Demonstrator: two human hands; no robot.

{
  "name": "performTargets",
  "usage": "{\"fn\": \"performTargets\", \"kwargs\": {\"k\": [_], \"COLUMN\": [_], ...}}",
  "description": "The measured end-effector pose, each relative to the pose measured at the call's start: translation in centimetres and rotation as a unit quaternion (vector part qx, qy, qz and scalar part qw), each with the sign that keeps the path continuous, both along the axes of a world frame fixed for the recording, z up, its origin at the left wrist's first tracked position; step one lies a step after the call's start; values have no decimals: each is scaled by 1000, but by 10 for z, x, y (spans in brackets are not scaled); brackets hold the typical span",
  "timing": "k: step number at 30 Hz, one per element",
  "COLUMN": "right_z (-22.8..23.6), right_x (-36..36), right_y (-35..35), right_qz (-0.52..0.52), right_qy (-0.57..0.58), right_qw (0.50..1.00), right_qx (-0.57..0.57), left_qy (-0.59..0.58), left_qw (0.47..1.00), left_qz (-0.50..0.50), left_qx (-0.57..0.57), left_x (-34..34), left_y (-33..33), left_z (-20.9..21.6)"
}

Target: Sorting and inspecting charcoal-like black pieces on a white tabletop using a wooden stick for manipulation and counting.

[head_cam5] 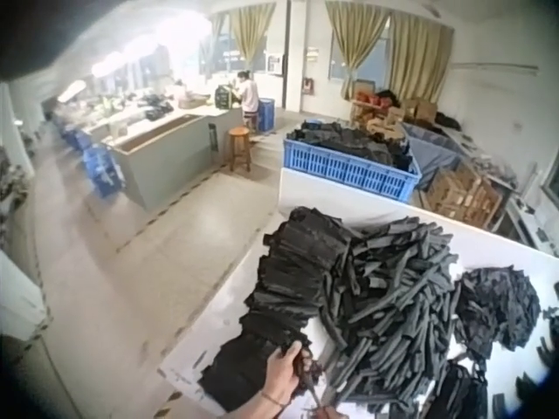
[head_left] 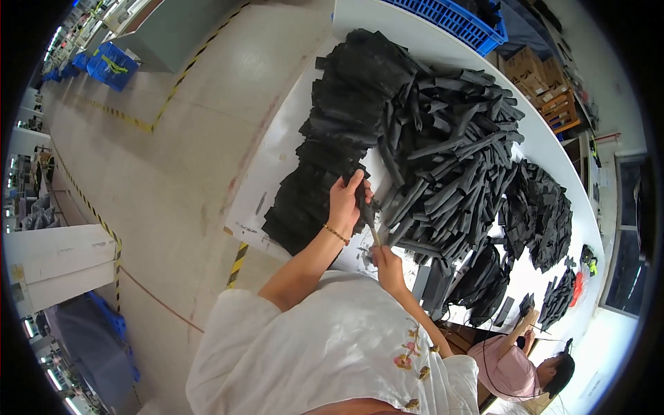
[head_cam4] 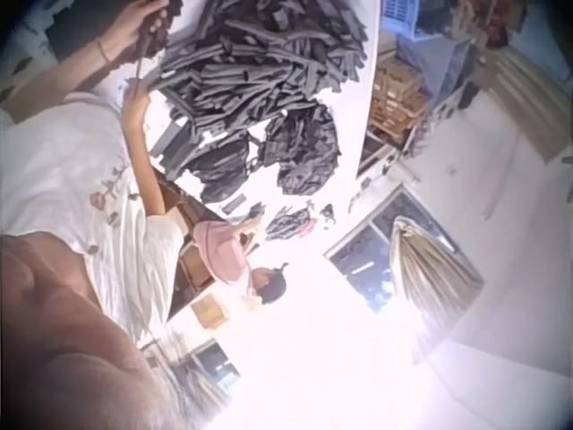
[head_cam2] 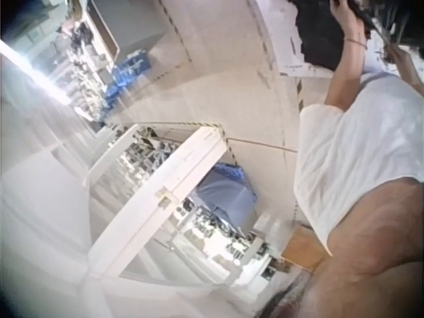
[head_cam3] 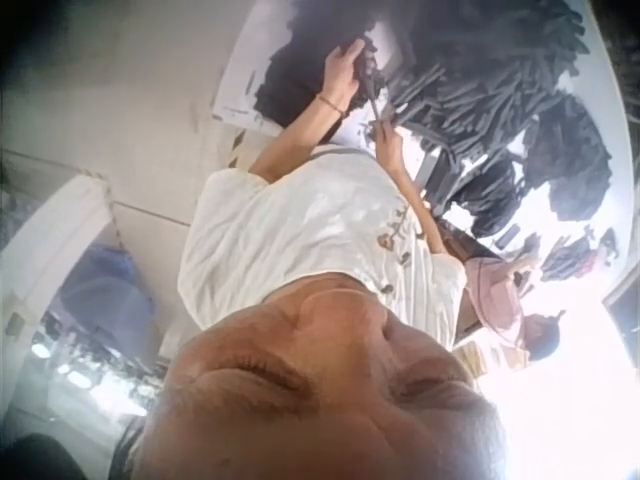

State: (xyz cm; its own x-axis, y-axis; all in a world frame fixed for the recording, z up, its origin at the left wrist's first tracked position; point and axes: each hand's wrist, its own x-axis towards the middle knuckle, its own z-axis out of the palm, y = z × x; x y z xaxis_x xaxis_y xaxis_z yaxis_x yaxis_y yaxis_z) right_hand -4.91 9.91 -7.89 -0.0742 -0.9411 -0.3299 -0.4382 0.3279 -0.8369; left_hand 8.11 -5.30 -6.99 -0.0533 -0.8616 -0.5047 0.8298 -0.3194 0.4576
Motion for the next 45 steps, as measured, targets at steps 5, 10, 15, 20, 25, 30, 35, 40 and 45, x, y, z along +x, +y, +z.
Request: {"fn": "performTargets", "kwargs": {"k": [5,10,15,20,25,30,35,40,45], "right_z": [31,61,81,52,45,59,74,109,78], "right_x": [-18,-71,-60,5,-17,-35,-58,-133,-178], "right_y": [30,85,42,-66,-61,-78,-109,-181,-190], "right_qz": [69,159,12,-34,-9,-27,-248,-403,-282], "right_qy": [10,56,53,38,-11,19,-25,-119,150], "right_qw": [995,981,998,965,983,971,943,843,902], "right_qx": [65,90,28,-255,-184,-237,-220,-335,-290], "left_qy": [-52,-60,-42,99,-143,-277,-228,-240,-638], "left_qw": [997,978,981,987,963,703,834,751,567], "left_qz": [63,191,181,44,-209,-533,-457,-583,-230], "left_qx": [11,55,61,116,-91,-380,-210,-195,-466], "left_x": [8,52,53,-23,-3,-10,-25,-3,4], "left_y": [-20,-58,-75,-6,18,26,71,107,35], "left_z": [-15,-54,-28,-37,-12,-11,18,-17,-37]}}
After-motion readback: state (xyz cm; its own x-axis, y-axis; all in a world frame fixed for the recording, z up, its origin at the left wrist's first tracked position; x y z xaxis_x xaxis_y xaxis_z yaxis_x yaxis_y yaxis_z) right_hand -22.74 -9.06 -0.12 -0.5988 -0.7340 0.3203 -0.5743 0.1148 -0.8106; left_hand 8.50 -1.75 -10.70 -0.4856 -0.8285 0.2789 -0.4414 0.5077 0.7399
